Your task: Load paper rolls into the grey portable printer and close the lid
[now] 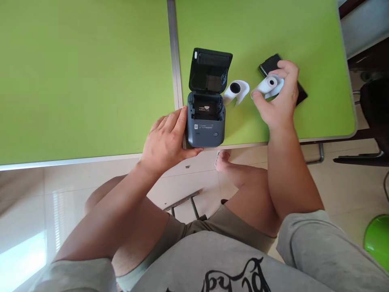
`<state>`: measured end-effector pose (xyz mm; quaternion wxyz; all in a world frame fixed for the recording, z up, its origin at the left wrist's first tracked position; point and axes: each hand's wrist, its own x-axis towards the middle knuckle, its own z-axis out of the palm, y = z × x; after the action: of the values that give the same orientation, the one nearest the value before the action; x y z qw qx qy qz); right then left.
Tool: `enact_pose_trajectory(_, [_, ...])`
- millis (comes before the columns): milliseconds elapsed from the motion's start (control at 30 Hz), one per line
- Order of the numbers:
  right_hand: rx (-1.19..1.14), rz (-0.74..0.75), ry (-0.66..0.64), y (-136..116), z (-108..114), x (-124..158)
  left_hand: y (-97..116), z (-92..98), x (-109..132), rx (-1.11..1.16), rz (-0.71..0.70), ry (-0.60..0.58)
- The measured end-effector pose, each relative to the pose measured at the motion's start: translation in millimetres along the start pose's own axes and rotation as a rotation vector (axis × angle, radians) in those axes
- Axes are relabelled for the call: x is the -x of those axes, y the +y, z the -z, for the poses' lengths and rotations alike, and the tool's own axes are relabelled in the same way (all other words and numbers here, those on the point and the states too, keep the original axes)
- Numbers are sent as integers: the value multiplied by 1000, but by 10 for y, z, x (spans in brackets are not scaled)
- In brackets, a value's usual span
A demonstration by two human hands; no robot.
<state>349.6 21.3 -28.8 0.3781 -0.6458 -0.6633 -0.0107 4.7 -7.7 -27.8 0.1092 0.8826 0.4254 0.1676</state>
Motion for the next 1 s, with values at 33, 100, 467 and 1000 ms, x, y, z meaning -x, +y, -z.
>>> enact_pose_trajectory(33, [5,-20,11,-5,-2,7,-1,1,-1,4,-3,0])
enact_pose_trajectory(100, [19,-58,46,3,-6,27,-1,1,-3,10,-6,-6])
enact_pose_trajectory(467, [-71,-160,84,-116,-11,40,11,1,-6,-16,1,-5])
enact_pose_trajectory(1000, [-74,33,7,-284,-91,297,-6,23,-1,9,-7,2])
